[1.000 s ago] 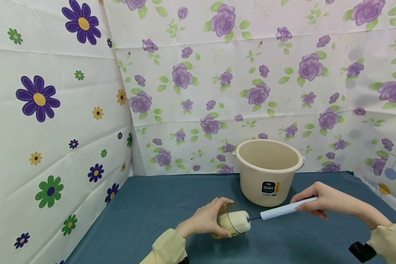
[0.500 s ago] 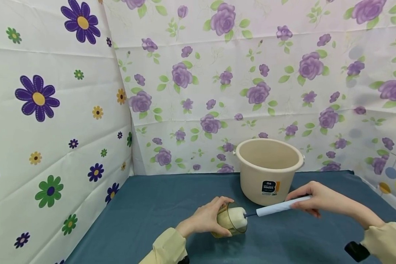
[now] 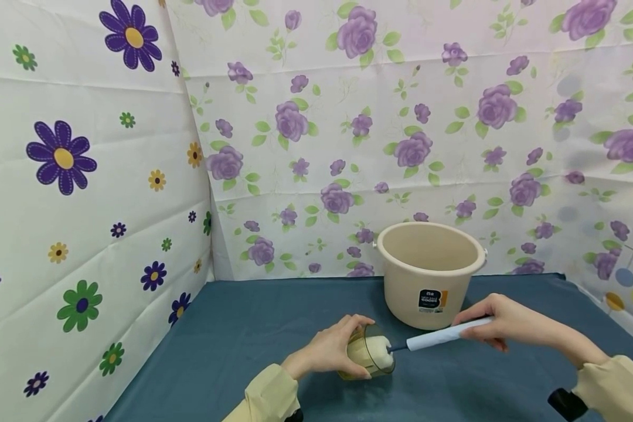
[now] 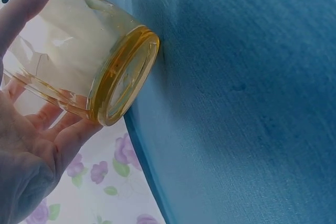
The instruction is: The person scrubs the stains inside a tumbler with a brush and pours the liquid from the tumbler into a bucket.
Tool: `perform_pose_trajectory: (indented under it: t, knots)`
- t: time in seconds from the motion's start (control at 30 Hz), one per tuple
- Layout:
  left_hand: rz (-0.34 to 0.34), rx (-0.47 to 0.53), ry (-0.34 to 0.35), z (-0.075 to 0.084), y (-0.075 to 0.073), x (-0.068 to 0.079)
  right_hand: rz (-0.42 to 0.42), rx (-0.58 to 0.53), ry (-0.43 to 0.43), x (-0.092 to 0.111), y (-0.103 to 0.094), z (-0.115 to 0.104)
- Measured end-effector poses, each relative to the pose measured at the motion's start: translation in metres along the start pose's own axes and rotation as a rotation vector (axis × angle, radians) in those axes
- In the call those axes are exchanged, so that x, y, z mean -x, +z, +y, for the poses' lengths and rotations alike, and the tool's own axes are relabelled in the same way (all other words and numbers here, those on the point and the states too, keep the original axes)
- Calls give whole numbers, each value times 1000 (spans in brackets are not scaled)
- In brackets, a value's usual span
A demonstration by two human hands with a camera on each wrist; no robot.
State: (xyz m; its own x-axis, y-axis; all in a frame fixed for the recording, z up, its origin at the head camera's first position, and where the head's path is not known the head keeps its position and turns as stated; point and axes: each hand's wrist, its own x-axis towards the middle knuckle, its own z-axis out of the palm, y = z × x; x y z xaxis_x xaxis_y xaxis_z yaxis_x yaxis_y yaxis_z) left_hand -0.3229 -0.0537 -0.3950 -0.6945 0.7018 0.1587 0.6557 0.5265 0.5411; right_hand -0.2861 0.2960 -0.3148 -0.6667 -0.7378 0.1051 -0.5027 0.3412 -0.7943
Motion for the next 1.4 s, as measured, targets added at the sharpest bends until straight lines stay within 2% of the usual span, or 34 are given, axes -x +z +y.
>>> perform_pose_trajectory:
  t: [0.47,0.77,1.07,1.4]
  knots:
    - [5,-9,0,1,-1,0,-17,-30,-9,-5,5,7]
    - [4,2,-10,2,0,-1,0,-39,-52,-5,5,4]
    - [-3,4,-14,1,-1,-1,42,6,-6,-4,6,2]
    - [7,-6,6,0,1,0,-3,-13,16,-3,6,4]
